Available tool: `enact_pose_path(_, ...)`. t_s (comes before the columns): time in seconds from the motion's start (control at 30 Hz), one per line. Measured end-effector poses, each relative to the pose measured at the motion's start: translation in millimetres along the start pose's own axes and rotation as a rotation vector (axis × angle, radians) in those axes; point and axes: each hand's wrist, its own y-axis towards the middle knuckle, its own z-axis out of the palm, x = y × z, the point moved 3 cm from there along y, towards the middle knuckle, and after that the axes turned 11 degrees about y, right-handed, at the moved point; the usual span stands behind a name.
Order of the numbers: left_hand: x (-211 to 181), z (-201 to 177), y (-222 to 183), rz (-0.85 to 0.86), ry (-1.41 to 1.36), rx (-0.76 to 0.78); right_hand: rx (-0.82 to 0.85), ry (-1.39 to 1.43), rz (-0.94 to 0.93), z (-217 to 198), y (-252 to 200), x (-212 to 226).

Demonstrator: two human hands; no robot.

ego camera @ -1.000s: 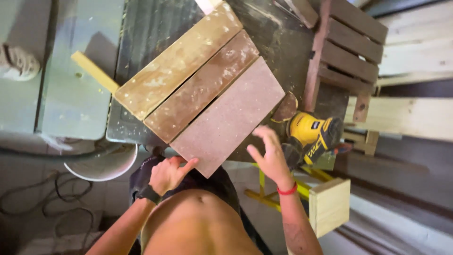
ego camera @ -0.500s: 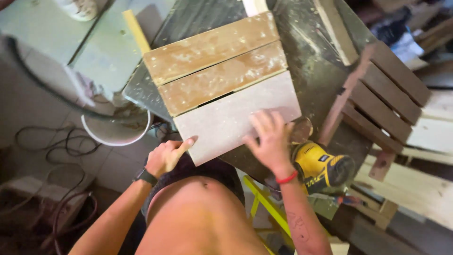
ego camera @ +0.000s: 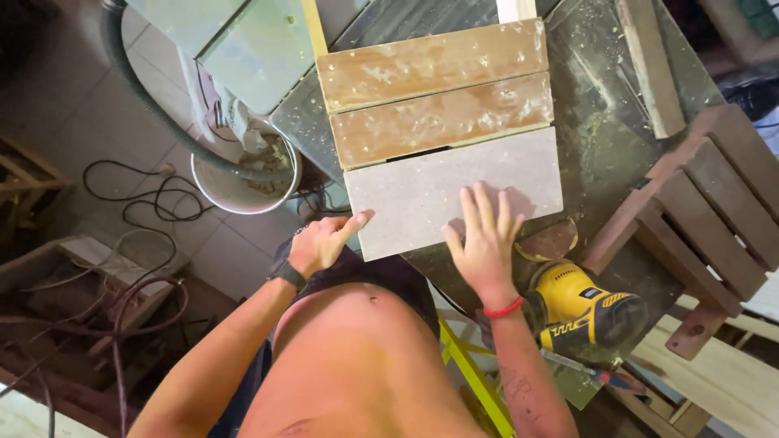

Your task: The person is performing final sanding on a wooden assembly using an orbital sander and inspecting the surface texture with their hands.

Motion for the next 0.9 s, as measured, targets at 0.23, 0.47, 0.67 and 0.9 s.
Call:
enact_pose_path(0.23,14.6,11.3,14.0,0.030,-0.040,-0.099,0.100,0.020,-0.125,23.3,-2.5,37.9)
enact_pose_path(0.47,20.0,4.3,10.1,0.130,-0.089,-0.186,0.154,-0.005,-0.259,36.2,6.1,81.1)
enact_pose_path(0.67,42.7,12.4,28.5,0.221,-0.090,-0.301,0.134,-0.016,-0.361,46.3,30.2,102.2)
enact_pose_path(0.9,68.0,20.3,46.1,0.178,-0.101,-0.319,0.246,0.073,-0.375,38.5,14.6,90.7)
